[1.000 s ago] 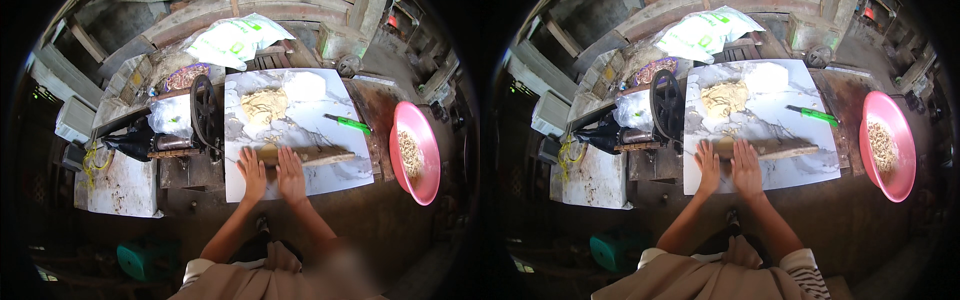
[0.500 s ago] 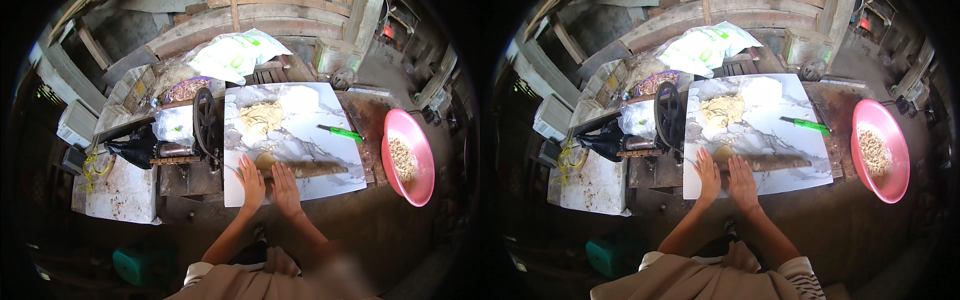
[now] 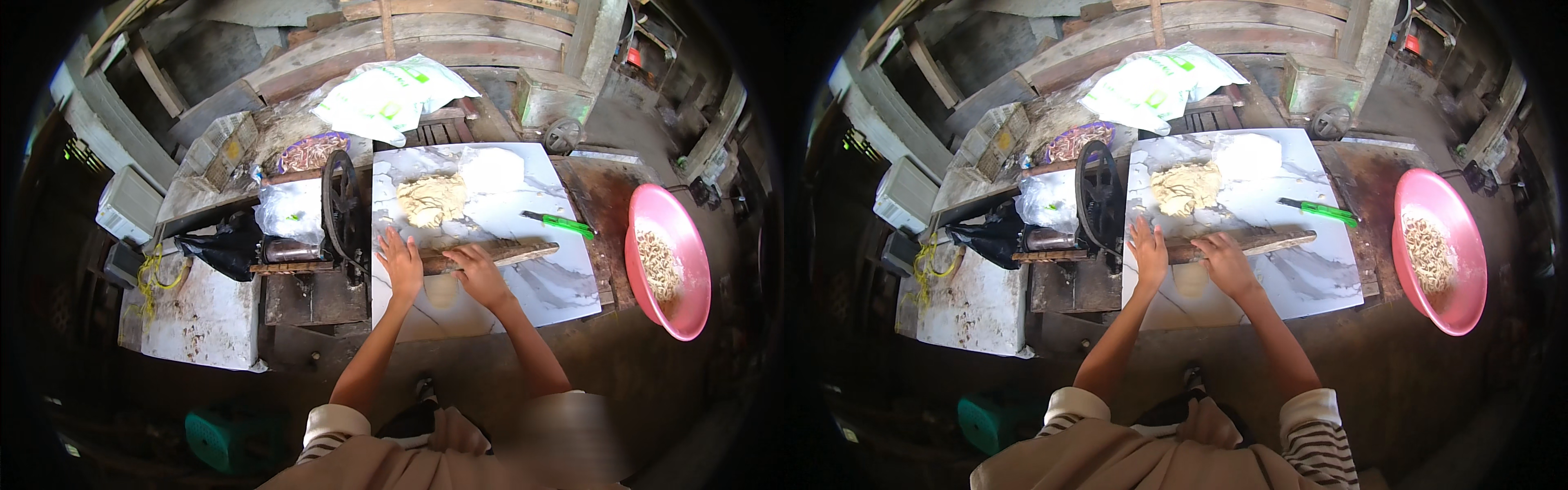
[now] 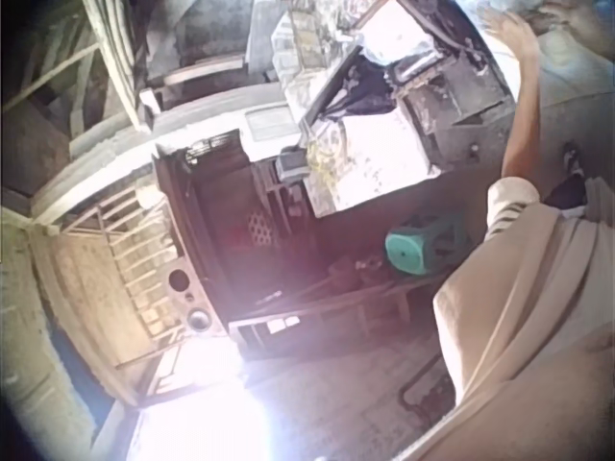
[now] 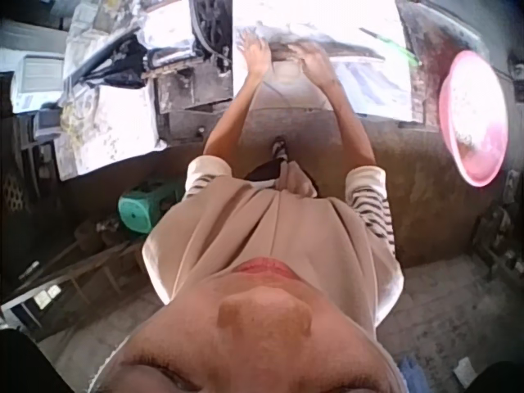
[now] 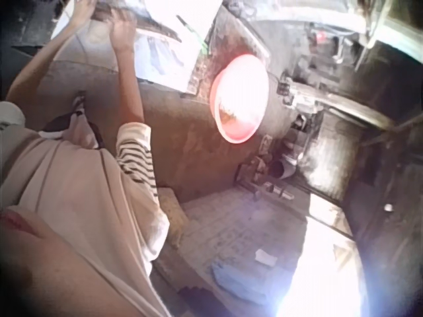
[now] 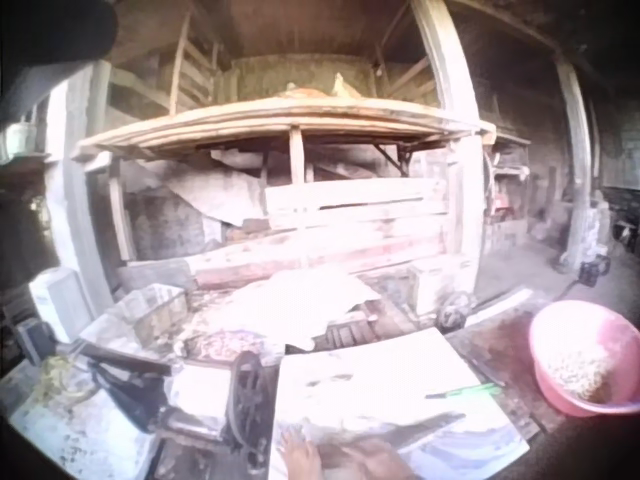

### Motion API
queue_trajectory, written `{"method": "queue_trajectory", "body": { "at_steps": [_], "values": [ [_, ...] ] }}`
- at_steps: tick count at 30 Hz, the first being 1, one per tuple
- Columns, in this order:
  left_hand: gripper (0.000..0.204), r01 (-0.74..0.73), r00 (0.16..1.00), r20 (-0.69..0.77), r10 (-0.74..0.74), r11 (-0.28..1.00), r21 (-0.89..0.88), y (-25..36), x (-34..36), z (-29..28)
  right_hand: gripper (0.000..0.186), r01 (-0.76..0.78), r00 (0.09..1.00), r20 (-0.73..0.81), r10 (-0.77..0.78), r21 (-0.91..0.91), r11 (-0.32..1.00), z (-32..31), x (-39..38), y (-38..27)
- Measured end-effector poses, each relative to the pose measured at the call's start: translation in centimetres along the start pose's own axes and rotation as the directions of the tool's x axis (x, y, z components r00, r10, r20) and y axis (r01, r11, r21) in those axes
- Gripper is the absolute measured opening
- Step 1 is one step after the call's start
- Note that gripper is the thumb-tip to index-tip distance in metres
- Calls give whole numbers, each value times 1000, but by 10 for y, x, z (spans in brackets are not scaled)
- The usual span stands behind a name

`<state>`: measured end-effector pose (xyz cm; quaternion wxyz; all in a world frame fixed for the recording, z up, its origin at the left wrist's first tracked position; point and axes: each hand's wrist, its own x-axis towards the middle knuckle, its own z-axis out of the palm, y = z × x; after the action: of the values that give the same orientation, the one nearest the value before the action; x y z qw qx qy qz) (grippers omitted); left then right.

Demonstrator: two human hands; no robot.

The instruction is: The person prepares dough by rolling it with a wooden rolling pin, cutting it into squares with a knife, and then feeding the squares into a manual pasta machine to produce noodles which are collected in a bowl.

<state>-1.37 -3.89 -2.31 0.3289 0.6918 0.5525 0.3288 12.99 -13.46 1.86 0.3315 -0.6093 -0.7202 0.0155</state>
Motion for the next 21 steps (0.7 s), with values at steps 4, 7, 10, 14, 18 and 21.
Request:
{"method": "queue_trajectory", "body": {
  "at_steps": [4, 7, 10, 14, 18, 21],
  "values": [
    [70, 71, 997, -47, -63, 982, 173, 6, 18, 18, 15, -347, 932, -125, 341, -26, 938, 13, 27, 22],
    [71, 92, 991, -119, -60, 953, 289, 8, 25, 32, 24, -486, 869, -232, 438, -229, 843, 34, 51, 39],
    [72, 80, 995, -86, -52, 928, 364, 6, 34, 34, 24, -510, 860, -253, 443, -403, 760, 53, 61, 47],
    [71, -86, 996, 10, 88, 934, 347, 2, 10, 22, 19, -424, 900, -309, 308, -448, 787, 53, 38, 38],
    [64, -246, 968, 34, 247, 922, 299, 0, -46, 8, 20, -335, 934, -278, 226, -456, 824, 38, -12, 9],
    [61, -256, 965, 29, 260, 916, 310, 1, -48, 6, 23, -337, 931, -283, 232, -414, 846, 36, -18, 1]
  ]
}}
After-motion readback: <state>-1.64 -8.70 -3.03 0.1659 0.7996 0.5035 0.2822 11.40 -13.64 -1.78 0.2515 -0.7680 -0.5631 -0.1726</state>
